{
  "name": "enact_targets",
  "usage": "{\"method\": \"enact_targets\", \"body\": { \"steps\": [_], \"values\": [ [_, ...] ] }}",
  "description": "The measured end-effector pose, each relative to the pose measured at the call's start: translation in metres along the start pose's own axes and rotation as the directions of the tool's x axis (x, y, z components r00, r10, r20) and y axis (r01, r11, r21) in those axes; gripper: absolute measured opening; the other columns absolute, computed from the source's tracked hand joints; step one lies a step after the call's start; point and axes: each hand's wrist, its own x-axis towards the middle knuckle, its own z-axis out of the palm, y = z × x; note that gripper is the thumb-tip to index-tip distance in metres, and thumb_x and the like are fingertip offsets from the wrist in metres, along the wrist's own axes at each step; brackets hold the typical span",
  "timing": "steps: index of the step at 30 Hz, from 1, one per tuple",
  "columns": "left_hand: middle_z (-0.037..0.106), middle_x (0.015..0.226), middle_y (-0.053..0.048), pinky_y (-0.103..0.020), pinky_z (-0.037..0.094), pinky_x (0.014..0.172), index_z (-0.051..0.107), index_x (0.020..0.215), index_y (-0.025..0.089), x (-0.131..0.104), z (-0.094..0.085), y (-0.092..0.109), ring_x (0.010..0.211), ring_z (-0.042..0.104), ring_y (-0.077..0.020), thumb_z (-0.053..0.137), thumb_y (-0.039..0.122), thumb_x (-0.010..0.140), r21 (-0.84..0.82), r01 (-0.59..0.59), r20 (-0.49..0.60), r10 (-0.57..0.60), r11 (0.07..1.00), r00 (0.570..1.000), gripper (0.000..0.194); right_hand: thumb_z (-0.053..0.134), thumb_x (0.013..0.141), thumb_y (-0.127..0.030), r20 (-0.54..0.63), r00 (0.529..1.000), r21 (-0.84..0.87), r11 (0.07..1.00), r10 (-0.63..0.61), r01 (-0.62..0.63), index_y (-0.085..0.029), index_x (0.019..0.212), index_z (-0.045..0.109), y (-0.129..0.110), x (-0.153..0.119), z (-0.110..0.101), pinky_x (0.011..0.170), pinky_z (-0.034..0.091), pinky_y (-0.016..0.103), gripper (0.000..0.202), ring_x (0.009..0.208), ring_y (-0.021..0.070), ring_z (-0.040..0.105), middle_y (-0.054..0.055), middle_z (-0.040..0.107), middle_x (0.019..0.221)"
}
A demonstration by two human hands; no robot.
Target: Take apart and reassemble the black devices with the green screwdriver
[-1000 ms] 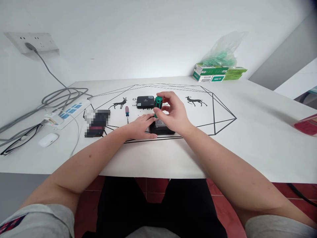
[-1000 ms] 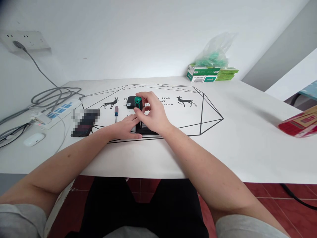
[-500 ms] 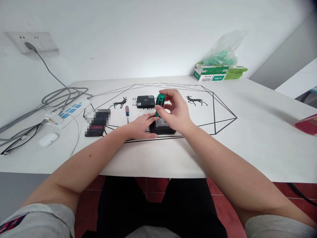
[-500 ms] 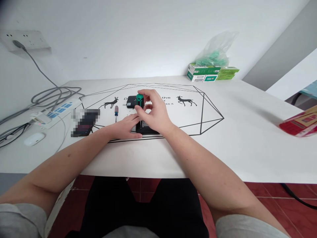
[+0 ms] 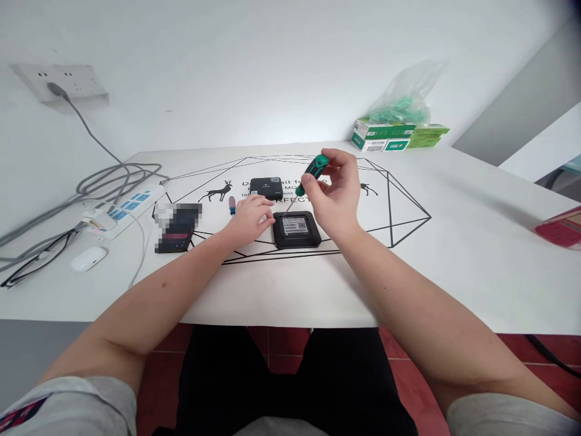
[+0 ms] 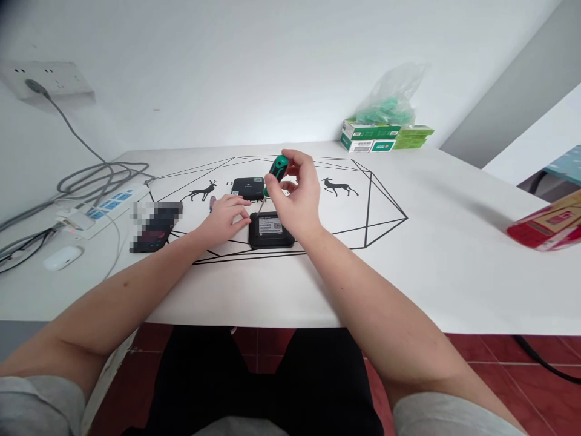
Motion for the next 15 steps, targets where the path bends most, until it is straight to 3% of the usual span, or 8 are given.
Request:
{"method": "enact_targets", "body": {
  "steps": [4, 6, 8, 11, 13, 15],
  "values": [
    [0.071, 0.151, -0.012, -0.063, 0.038, 0.124, 0.08, 0.121, 0.024, 0.005, -0.007, -0.012, 0.152, 0.049, -0.0386, 0.056, 0.026, 0.105, 0.149, 0.311, -0.021, -0.311, 0.939, 0.95, 0.029, 0.068, 0.1, -0.048, -0.076, 0.996, -0.091, 0.994, 0.048, -0.055, -0.037, 0.148, 0.054, 0.017, 0.008, -0.006, 0.077, 0.068, 0.04, 0.051, 0.113, 0.024, 0.068, 0.007, 0.065, 0.133],
    [0.067, 0.158, -0.014, -0.061, 0.04, 0.124, 0.075, 0.139, 0.024, 0.008, -0.012, -0.02, 0.154, 0.047, -0.0391, 0.053, 0.025, 0.106, 0.18, 0.403, -0.036, -0.404, 0.897, 0.914, 0.04, 0.068, 0.098, -0.043, -0.121, 0.989, -0.152, 0.984, 0.079, -0.097, -0.035, 0.146, 0.056, 0.027, 0.014, -0.011, 0.079, 0.067, 0.04, 0.05, 0.109, 0.0226, 0.069, 0.007, 0.067, 0.129],
    [0.065, 0.156, -0.018, -0.06, 0.043, 0.121, 0.072, 0.142, 0.021, 0.009, -0.018, -0.029, 0.149, 0.052, -0.0403, 0.049, 0.021, 0.105, 0.206, 0.499, -0.106, -0.488, 0.842, 0.867, 0.044, 0.069, 0.094, -0.039, -0.176, 0.976, -0.205, 0.965, 0.126, -0.162, -0.032, 0.142, 0.059, 0.039, 0.022, -0.018, 0.086, 0.067, 0.043, 0.049, 0.106, 0.0226, 0.069, 0.007, 0.069, 0.125],
    [0.067, 0.144, -0.025, -0.061, 0.045, 0.118, 0.074, 0.128, 0.018, 0.008, -0.022, -0.041, 0.14, 0.059, -0.0467, 0.063, 0.032, 0.099, 0.101, 0.638, -0.184, -0.616, 0.763, 0.766, 0.034, 0.068, 0.089, -0.031, -0.215, 0.943, -0.326, 0.892, 0.253, -0.313, -0.024, 0.134, 0.066, 0.058, 0.033, -0.033, 0.101, 0.064, 0.053, 0.045, 0.1, 0.0238, 0.07, 0.008, 0.072, 0.117],
    [0.072, 0.129, -0.026, -0.062, 0.046, 0.117, 0.074, 0.101, 0.019, 0.007, -0.022, -0.047, 0.134, 0.062, -0.0512, 0.079, 0.037, 0.088, -0.151, 0.706, -0.156, -0.722, 0.692, 0.675, 0.023, 0.068, 0.087, -0.028, -0.139, 0.904, -0.451, 0.787, 0.405, -0.422, -0.019, 0.128, 0.071, 0.069, 0.035, -0.042, 0.105, 0.063, 0.057, 0.042, 0.105, 0.0288, 0.072, 0.012, 0.073, 0.115],
    [0.074, 0.108, -0.023, -0.064, 0.048, 0.114, 0.064, 0.077, 0.022, 0.007, -0.021, -0.053, 0.128, 0.066, -0.0532, 0.085, 0.036, 0.081, -0.23, 0.708, -0.151, -0.743, 0.667, 0.652, 0.026, 0.069, 0.087, -0.026, -0.014, 0.813, -0.622, 0.631, 0.582, -0.463, -0.015, 0.129, 0.072, 0.078, 0.033, -0.047, 0.107, 0.063, 0.057, 0.044, 0.112, 0.033, 0.073, 0.018, 0.074, 0.121]
  ]
}}
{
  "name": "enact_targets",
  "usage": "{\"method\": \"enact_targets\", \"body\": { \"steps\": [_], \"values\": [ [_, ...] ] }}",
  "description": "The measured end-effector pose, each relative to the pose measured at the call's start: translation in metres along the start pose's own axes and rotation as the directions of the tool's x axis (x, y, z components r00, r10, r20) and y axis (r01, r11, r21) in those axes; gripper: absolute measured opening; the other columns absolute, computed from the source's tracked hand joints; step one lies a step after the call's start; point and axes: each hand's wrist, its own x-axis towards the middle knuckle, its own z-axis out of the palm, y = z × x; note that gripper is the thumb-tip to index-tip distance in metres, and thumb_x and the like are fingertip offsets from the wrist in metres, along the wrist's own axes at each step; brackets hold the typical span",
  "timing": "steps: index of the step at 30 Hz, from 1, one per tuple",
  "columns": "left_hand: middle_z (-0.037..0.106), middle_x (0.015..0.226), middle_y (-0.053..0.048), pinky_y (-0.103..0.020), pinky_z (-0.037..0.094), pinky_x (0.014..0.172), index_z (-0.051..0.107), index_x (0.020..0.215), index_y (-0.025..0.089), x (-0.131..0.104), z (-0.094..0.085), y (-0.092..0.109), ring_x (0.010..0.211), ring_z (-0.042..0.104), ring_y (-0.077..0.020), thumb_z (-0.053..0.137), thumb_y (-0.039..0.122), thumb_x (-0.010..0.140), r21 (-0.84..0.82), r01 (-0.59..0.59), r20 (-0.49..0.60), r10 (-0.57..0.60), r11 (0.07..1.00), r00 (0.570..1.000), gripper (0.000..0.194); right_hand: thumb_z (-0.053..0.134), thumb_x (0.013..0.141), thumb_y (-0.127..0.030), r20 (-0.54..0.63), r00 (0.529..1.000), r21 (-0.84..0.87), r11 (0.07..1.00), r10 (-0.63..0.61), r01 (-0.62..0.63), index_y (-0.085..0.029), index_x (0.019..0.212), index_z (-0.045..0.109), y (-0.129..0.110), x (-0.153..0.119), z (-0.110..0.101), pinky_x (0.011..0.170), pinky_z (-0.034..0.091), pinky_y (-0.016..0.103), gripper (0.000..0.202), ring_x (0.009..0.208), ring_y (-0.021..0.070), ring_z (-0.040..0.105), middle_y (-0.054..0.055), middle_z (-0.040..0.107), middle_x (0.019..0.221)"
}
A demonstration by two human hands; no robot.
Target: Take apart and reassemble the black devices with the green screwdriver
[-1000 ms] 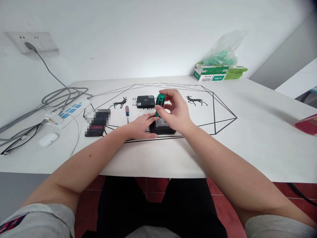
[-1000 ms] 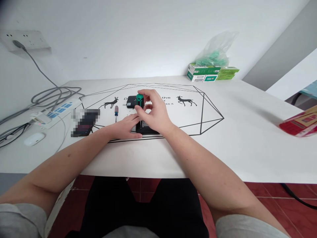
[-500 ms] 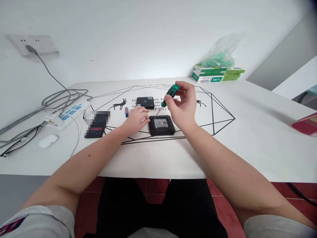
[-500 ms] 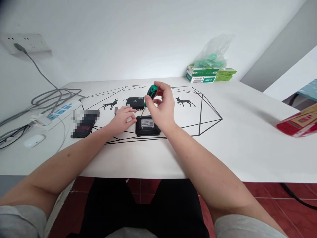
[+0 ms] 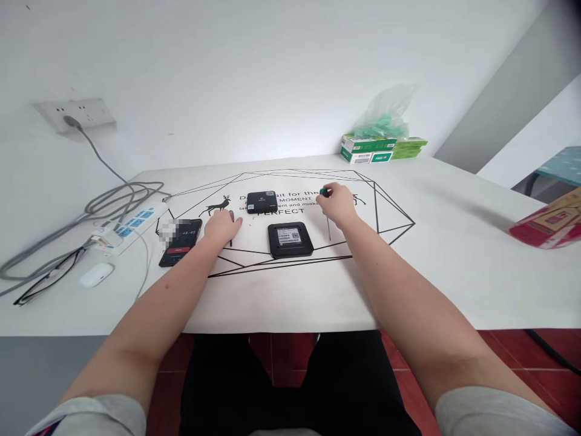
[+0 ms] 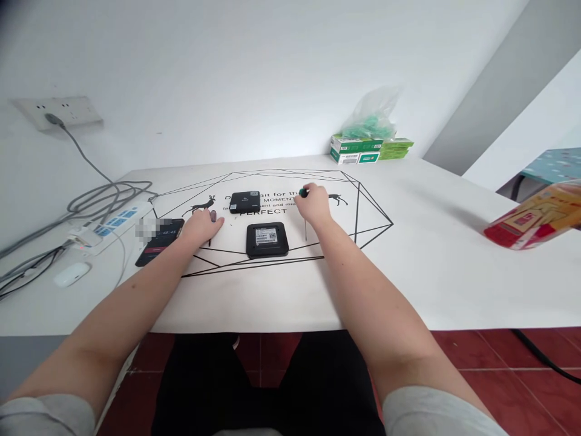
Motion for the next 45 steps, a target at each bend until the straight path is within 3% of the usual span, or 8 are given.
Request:
{"method": "enact_targets", "body": {
  "steps": [4, 10, 12, 14, 16, 32, 39, 45],
  "values": [
    [0.066, 0.074, -0.012, -0.057, 0.056, 0.106, 0.052, 0.066, 0.027, 0.005, 0.001, -0.001, 0.117, 0.072, -0.0468, 0.084, 0.03, 0.083, -0.182, 0.038, -0.035, -0.045, 0.982, 0.998, 0.037, 0.074, 0.083, -0.018, 0.115, 0.992, -0.089, 0.996, 0.042, -0.032, -0.012, 0.123, 0.076, 0.007, -0.006, 0.006, 0.11, 0.061, 0.061, 0.04, 0.119, 0.04, 0.073, 0.024, 0.074, 0.125],
    [0.068, 0.084, -0.004, -0.04, 0.068, 0.084, 0.053, 0.091, 0.023, -0.004, 0.006, 0.017, 0.078, 0.076, -0.0204, 0.071, 0.046, 0.107, -0.583, 0.079, 0.025, -0.079, 0.808, 0.997, 0.033, 0.075, 0.095, -0.044, 0.263, 0.956, -0.088, 0.984, -0.127, 0.155, -0.016, 0.14, 0.072, -0.019, -0.026, -0.007, 0.126, 0.05, 0.062, 0.054, 0.145, 0.0428, 0.062, 0.024, 0.064, 0.153],
    [0.068, 0.092, -0.002, -0.04, 0.07, 0.086, 0.05, 0.096, 0.023, -0.013, 0.012, 0.024, 0.076, 0.076, -0.0154, 0.073, 0.048, 0.107, -0.683, 0.073, 0.043, -0.06, 0.727, 0.997, 0.036, 0.084, 0.088, -0.057, 0.584, 0.74, 0.072, 0.93, -0.333, 0.361, -0.023, 0.152, 0.066, -0.03, -0.034, -0.014, 0.133, 0.044, 0.059, 0.075, 0.152, 0.0404, 0.058, 0.017, 0.062, 0.162],
    [0.066, 0.098, -0.001, -0.043, 0.072, 0.088, 0.05, 0.1, 0.023, -0.022, 0.017, 0.028, 0.075, 0.076, -0.0135, 0.077, 0.044, 0.106, -0.831, 0.089, 0.081, -0.04, 0.549, 0.996, 0.035, 0.098, 0.068, -0.062, 0.785, 0.513, 0.126, 0.9, -0.348, 0.418, -0.031, 0.164, 0.056, -0.038, -0.043, -0.016, 0.134, 0.043, 0.062, 0.11, 0.158, 0.0442, 0.051, 0.013, 0.056, 0.17],
    [0.064, 0.102, 0.0, -0.042, 0.072, 0.086, 0.051, 0.101, 0.023, -0.029, 0.021, 0.03, 0.074, 0.074, -0.0116, 0.078, 0.039, 0.106, -0.858, 0.091, 0.097, -0.015, 0.506, 0.995, 0.032, 0.102, 0.058, -0.062, 0.833, 0.457, 0.078, 0.885, -0.31, 0.459, -0.034, 0.17, 0.05, -0.043, -0.05, -0.014, 0.132, 0.043, 0.066, 0.127, 0.16, 0.048, 0.046, 0.014, 0.054, 0.171],
    [0.064, 0.105, -0.002, -0.037, 0.072, 0.081, 0.052, 0.103, 0.024, -0.049, 0.013, 0.038, 0.085, 0.072, -0.0155, 0.079, 0.043, 0.1, -0.739, -0.141, -0.025, 0.183, 0.659, 0.983, 0.033, 0.1, 0.059, -0.06, 0.817, 0.47, 0.079, 0.873, -0.333, 0.482, -0.029, 0.171, 0.049, -0.046, -0.055, -0.007, 0.132, 0.04, 0.065, 0.127, 0.158, 0.0474, 0.043, 0.017, 0.053, 0.167],
    [0.073, 0.108, -0.005, -0.04, 0.065, 0.094, 0.051, 0.158, 0.029, -0.059, 0.013, 0.047, 0.087, 0.076, -0.022, 0.071, 0.039, 0.102, -0.507, -0.37, -0.143, 0.347, 0.778, 0.927, 0.06, 0.1, 0.058, -0.059, 0.773, 0.514, 0.152, 0.895, -0.372, 0.419, -0.027, 0.167, 0.054, -0.043, -0.059, 0.004, 0.132, 0.038, 0.067, 0.122, 0.157, 0.0473, 0.043, 0.017, 0.054, 0.165],
    [0.075, 0.097, -0.005, -0.052, 0.06, 0.106, 0.052, 0.161, 0.03, -0.038, 0.019, 0.064, 0.092, 0.078, -0.0307, 0.071, 0.021, 0.097, -0.349, -0.362, -0.097, 0.351, 0.864, 0.931, 0.068, 0.099, 0.063, -0.051, 0.758, 0.538, 0.19, 0.914, -0.368, 0.359, -0.026, 0.167, 0.052, -0.045, -0.053, 0.017, 0.138, 0.032, 0.061, 0.117, 0.164, 0.0422, 0.038, 0.016, 0.049, 0.169]
  ]
}}
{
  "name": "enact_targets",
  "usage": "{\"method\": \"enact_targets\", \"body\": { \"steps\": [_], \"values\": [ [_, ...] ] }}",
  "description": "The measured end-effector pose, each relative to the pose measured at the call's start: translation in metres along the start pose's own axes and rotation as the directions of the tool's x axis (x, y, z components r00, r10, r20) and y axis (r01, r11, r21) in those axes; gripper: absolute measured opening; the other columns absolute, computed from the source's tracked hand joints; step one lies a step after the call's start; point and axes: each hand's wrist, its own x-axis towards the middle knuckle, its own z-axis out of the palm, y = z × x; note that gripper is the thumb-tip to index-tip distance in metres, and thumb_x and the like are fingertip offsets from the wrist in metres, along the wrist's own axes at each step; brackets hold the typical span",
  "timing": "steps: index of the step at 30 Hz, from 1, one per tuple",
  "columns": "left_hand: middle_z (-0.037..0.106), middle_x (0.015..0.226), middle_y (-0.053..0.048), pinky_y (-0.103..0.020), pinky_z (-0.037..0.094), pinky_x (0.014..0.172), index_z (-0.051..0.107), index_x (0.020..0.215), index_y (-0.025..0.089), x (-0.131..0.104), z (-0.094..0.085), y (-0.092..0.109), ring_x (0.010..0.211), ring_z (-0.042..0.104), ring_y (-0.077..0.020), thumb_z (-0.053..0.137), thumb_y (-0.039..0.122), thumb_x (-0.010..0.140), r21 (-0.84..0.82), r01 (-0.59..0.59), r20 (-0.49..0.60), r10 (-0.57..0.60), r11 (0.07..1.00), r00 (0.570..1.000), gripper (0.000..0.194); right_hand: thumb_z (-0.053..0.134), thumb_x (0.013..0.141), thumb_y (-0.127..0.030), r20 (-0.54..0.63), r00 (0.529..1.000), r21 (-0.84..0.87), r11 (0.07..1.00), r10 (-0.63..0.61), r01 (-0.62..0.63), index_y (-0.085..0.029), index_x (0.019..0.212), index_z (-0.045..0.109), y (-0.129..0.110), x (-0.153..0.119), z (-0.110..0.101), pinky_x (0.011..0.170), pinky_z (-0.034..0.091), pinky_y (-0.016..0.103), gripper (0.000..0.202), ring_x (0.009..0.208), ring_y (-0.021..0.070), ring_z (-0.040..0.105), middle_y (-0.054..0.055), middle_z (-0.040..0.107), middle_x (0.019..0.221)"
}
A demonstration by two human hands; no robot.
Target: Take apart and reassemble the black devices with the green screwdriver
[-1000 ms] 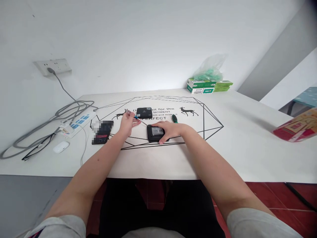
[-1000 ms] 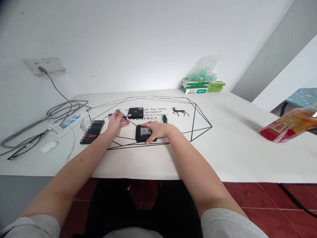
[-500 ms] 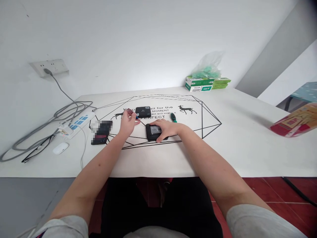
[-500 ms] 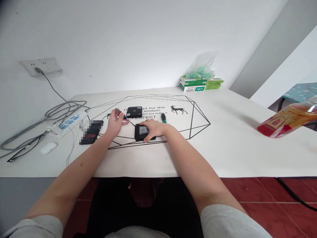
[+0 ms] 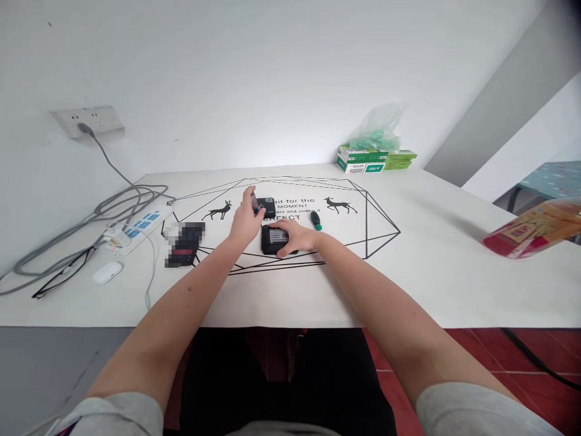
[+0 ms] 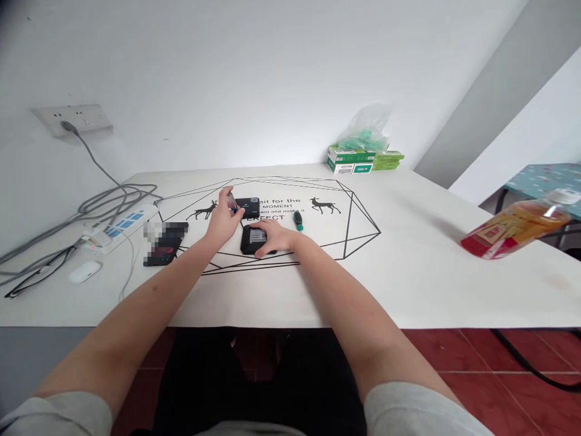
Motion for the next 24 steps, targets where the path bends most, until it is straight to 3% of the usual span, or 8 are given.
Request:
{"method": "enact_targets", "body": {
  "steps": [5, 8, 13, 16, 24],
  "values": [
    [0.072, 0.109, -0.004, -0.044, 0.068, 0.087, 0.048, 0.159, 0.038, 0.016, 0.01, -0.007, 0.077, 0.081, -0.0232, 0.068, 0.012, 0.094, -0.291, 0.201, -0.013, -0.214, 0.935, 0.977, 0.073, 0.101, 0.059, -0.047, 0.028, 1.0, -0.001, 1.0, 0.011, -0.011, -0.031, 0.165, 0.054, 0.003, 0.009, -0.004, 0.138, 0.031, 0.064, 0.117, 0.165, 0.044, 0.039, 0.015, 0.049, 0.17],
    [0.069, 0.113, -0.003, -0.039, 0.07, 0.082, 0.04, 0.159, 0.039, 0.015, 0.008, -0.016, 0.079, 0.082, -0.019, 0.066, 0.009, 0.096, -0.5, 0.318, -0.036, -0.386, 0.805, 0.922, 0.074, 0.1, 0.061, -0.046, -0.001, 1.0, 0.007, 1.0, -0.018, 0.018, -0.029, 0.166, 0.055, 0.005, 0.008, -0.001, 0.139, 0.029, 0.061, 0.115, 0.164, 0.0421, 0.038, 0.015, 0.05, 0.168],
    [0.07, 0.095, 0.004, -0.041, 0.071, 0.091, 0.033, 0.153, 0.037, 0.007, 0.0, -0.036, 0.081, 0.083, -0.017, 0.072, 0.009, 0.097, -0.685, 0.432, 0.045, -0.558, 0.586, 0.828, 0.074, 0.098, 0.065, -0.046, -0.018, 0.998, -0.006, 0.998, -0.063, 0.063, -0.028, 0.167, 0.054, 0.007, 0.002, 0.003, 0.137, 0.031, 0.064, 0.113, 0.162, 0.0418, 0.039, 0.016, 0.052, 0.166],
    [0.071, 0.087, 0.006, -0.044, 0.071, 0.092, 0.035, 0.151, 0.035, 0.006, -0.004, -0.044, 0.078, 0.084, -0.0182, 0.079, 0.009, 0.093, -0.701, 0.471, 0.11, -0.57, 0.536, 0.814, 0.078, 0.098, 0.064, -0.045, 0.029, 0.995, -0.005, 0.996, -0.092, 0.093, -0.027, 0.168, 0.052, 0.008, 0.0, -0.001, 0.138, 0.03, 0.063, 0.115, 0.163, 0.0417, 0.038, 0.016, 0.05, 0.169],
    [0.075, 0.081, 0.004, -0.048, 0.071, 0.091, 0.039, 0.156, 0.03, 0.007, -0.012, -0.043, 0.078, 0.085, -0.0228, 0.083, 0.009, 0.091, -0.611, 0.559, 0.272, -0.515, 0.56, 0.813, 0.081, 0.099, 0.063, -0.049, 0.044, 0.993, 0.012, 0.993, -0.114, 0.113, -0.032, 0.169, 0.052, 0.011, 0.0, -0.001, 0.138, 0.027, 0.068, 0.117, 0.164, 0.0445, 0.037, 0.013, 0.047, 0.174]
  ]
}}
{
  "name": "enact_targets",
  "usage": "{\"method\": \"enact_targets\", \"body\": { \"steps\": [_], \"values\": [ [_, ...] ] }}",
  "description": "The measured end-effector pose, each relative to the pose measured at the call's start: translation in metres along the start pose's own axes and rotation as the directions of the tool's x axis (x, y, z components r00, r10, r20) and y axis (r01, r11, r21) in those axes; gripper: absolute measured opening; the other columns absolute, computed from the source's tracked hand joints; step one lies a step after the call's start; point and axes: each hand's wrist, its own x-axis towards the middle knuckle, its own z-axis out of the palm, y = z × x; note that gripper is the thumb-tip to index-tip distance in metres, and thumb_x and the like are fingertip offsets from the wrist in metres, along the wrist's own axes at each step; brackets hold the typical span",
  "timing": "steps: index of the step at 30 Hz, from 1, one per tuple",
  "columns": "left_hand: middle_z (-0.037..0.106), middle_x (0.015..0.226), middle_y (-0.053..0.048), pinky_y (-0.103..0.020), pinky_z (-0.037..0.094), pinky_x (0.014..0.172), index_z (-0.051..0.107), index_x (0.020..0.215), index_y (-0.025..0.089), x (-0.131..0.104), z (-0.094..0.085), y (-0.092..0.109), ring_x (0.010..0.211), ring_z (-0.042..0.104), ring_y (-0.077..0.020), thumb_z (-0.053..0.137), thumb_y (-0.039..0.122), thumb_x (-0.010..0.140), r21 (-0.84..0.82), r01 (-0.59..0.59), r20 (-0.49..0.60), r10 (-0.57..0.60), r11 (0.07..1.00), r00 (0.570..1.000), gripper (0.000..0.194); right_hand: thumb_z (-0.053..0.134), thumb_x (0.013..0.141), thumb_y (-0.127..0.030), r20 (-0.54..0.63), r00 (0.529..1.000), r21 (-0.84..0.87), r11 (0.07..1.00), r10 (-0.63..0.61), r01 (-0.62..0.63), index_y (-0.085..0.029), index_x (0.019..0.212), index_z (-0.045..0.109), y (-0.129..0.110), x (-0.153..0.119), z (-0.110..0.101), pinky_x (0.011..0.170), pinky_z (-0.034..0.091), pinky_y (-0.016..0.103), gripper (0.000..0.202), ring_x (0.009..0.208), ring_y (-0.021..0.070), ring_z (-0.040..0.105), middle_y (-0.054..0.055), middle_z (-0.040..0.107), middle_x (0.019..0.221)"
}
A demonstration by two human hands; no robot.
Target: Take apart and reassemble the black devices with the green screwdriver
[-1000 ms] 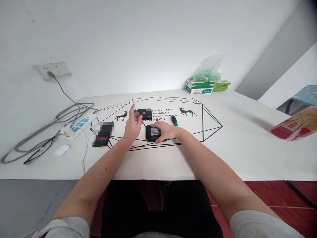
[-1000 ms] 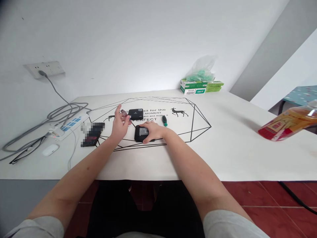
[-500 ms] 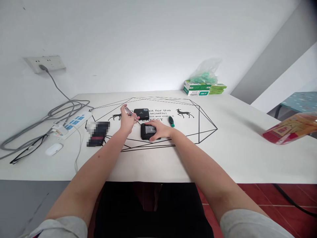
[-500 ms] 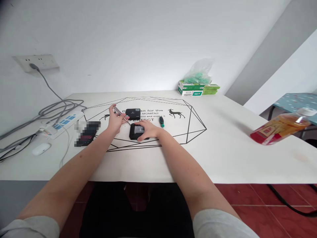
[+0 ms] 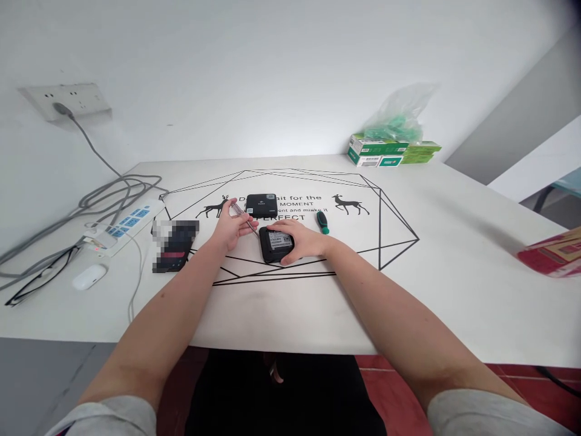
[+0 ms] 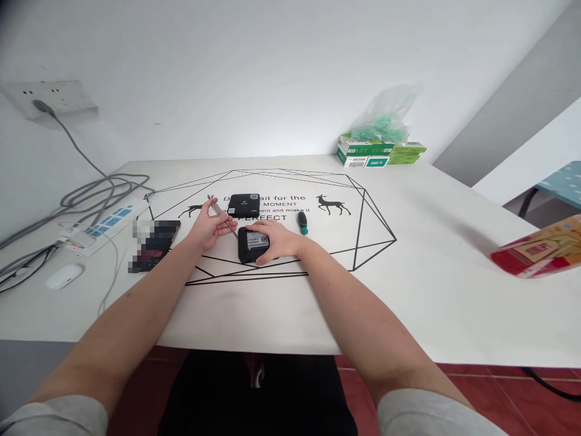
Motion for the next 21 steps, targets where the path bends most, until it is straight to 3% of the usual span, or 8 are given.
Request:
{"method": "enact_targets", "body": {
  "steps": [9, 13, 17, 21],
  "values": [
    [0.081, 0.086, -0.002, -0.046, 0.07, 0.091, 0.044, 0.16, 0.027, -0.033, 0.006, 0.009, 0.084, 0.086, -0.0263, 0.09, 0.013, 0.087, 0.089, 0.044, 0.112, -0.054, 0.995, 0.992, 0.087, 0.098, 0.064, -0.046, -0.037, 0.999, -0.003, 1.0, 0.011, -0.011, -0.031, 0.169, 0.052, 0.003, 0.001, 0.002, 0.138, 0.03, 0.07, 0.116, 0.163, 0.0453, 0.037, 0.014, 0.05, 0.17],
    [0.079, 0.085, 0.0, -0.044, 0.069, 0.094, 0.042, 0.158, 0.028, -0.027, 0.004, 0.014, 0.082, 0.085, -0.0218, 0.083, 0.01, 0.092, -0.004, -0.037, -0.01, 0.037, 0.999, 0.999, 0.08, 0.098, 0.065, -0.048, -0.023, 0.999, 0.001, 1.0, 0.026, -0.026, -0.033, 0.169, 0.052, 0.004, 0.0, 0.002, 0.138, 0.028, 0.072, 0.114, 0.166, 0.046, 0.033, 0.014, 0.046, 0.174],
    [0.075, 0.088, 0.003, -0.041, 0.067, 0.1, 0.038, 0.154, 0.03, -0.012, 0.002, 0.009, 0.082, 0.085, -0.0177, 0.077, 0.007, 0.098, -0.105, -0.154, -0.158, 0.136, 0.983, 0.978, 0.072, 0.098, 0.066, -0.05, -0.014, 0.999, 0.003, 0.999, 0.032, -0.032, -0.033, 0.17, 0.05, 0.004, 0.0, 0.0, 0.137, 0.029, 0.072, 0.115, 0.166, 0.0457, 0.033, 0.015, 0.045, 0.174],
    [0.073, 0.091, 0.003, -0.041, 0.067, 0.1, 0.037, 0.152, 0.032, -0.004, 0.007, -0.003, 0.084, 0.085, -0.0174, 0.075, 0.007, 0.1, -0.12, -0.177, -0.173, 0.155, 0.977, 0.973, 0.07, 0.098, 0.066, -0.051, -0.005, 0.998, -0.008, 0.998, 0.056, -0.056, -0.031, 0.171, 0.049, 0.002, -0.001, -0.001, 0.139, 0.027, 0.071, 0.117, 0.166, 0.0454, 0.034, 0.015, 0.045, 0.174]
  ]
}}
